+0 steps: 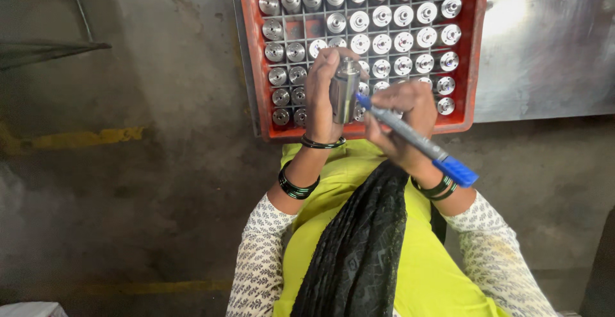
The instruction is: The person picks up cylindrical metal parts one at a time from a red tray and marks each part with a blue permanent marker, then places the marked part back into the tray. They repeat this marking cycle continuously across the episode.
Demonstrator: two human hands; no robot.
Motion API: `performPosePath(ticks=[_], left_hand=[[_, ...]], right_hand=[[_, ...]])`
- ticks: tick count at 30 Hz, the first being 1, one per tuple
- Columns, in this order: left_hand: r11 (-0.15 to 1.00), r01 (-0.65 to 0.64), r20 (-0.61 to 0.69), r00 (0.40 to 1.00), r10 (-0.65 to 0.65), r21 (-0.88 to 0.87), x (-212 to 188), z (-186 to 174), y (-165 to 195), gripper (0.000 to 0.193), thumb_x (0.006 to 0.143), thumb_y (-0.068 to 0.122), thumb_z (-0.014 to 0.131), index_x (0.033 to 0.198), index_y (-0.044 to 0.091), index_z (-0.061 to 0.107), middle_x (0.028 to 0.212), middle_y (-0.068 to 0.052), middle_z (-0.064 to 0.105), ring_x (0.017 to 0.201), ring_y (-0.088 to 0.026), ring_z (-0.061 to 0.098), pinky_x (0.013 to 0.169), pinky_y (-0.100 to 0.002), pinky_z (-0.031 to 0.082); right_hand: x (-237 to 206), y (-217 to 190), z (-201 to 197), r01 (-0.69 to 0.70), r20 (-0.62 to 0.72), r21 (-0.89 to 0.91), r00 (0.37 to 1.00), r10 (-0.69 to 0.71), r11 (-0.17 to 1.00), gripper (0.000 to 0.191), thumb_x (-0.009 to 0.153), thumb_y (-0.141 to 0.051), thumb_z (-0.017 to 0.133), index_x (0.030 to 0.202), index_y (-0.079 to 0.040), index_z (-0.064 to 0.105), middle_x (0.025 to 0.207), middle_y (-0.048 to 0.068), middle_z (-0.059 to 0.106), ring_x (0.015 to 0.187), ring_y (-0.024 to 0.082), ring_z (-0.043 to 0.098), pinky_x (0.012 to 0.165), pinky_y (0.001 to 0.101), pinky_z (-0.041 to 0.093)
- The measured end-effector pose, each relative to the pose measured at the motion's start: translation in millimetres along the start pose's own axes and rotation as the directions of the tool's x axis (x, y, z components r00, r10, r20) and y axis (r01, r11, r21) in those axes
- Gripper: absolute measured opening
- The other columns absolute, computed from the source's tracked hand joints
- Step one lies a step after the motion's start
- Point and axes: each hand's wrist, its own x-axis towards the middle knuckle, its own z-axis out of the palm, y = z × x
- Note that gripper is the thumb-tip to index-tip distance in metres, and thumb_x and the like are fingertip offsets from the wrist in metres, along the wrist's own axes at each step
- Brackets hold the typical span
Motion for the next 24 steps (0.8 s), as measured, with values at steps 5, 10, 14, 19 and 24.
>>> performPosePath(ticks=[5,10,14,19,24], left_hand=[[0.999,-0.032,-0.033,0.999,0.033,0.013,0.8,-1.7,-5.0,0.024,0.107,0.027,0.060,0.114,0.004,0.057,0.110,-0.006,0.063,0.091,-0.014,0.065,0.085,-0.031,0.058],[0.998,-0.033,0.008,0.999,0.033,-0.046,-1.8,-1.4,-9.8,0.031,0.110,0.036,0.056,0.115,0.005,0.054,0.107,-0.007,0.060,0.093,-0.021,0.071,0.081,-0.033,0.059],[0.996,-0.041,-0.001,0.999,0.041,-0.074,-0.7,-7.1,-12.4,0.030,0.108,0.034,0.059,0.116,0.005,0.053,0.106,-0.011,0.060,0.092,-0.022,0.070,0.082,-0.034,0.059],[0.964,-0.186,0.071,0.982,0.175,0.188,22.5,-25.6,-1.7,0.035,0.100,0.025,0.069,0.121,0.004,0.051,0.106,-0.008,0.057,0.092,-0.019,0.062,0.075,-0.033,0.054],[0.191,-0.640,0.524,0.737,0.428,0.744,85.1,-67.9,25.2,0.040,0.095,0.018,0.079,0.121,0.006,0.051,0.114,-0.012,0.066,0.111,-0.027,0.066,0.099,-0.040,0.054]], right_hand=[[-1.7,-7.4,3.6,0.047,0.002,0.052,0.999,-0.047,0.998,0.031,0.084,-0.006,0.076,0.105,-0.010,0.053,0.094,0.007,0.067,0.081,0.022,0.057,0.079,0.0376,0.041],[2.9,0.8,-6.3,0.018,0.016,-0.078,1.000,-0.017,0.997,0.029,0.087,-0.005,0.077,0.107,-0.007,0.055,0.094,0.008,0.067,0.082,0.024,0.055,0.080,0.0392,0.040],[-11.3,0.2,0.8,0.031,0.034,0.044,0.999,-0.033,0.999,0.027,0.084,-0.006,0.076,0.103,-0.007,0.055,0.093,0.007,0.066,0.083,0.022,0.057,0.080,0.0373,0.043],[-35.8,25.0,-8.4,-0.214,-0.135,0.316,0.954,0.267,0.924,0.026,0.095,-0.009,0.073,0.109,-0.004,0.051,0.107,0.010,0.060,0.094,0.017,0.059,0.085,0.0291,0.050],[-58.7,62.7,-22.0,-0.370,-0.224,0.268,0.874,0.432,0.889,0.026,0.105,-0.011,0.075,0.114,-0.002,0.052,0.109,0.007,0.055,0.100,0.014,0.054,0.094,0.0266,0.045]])
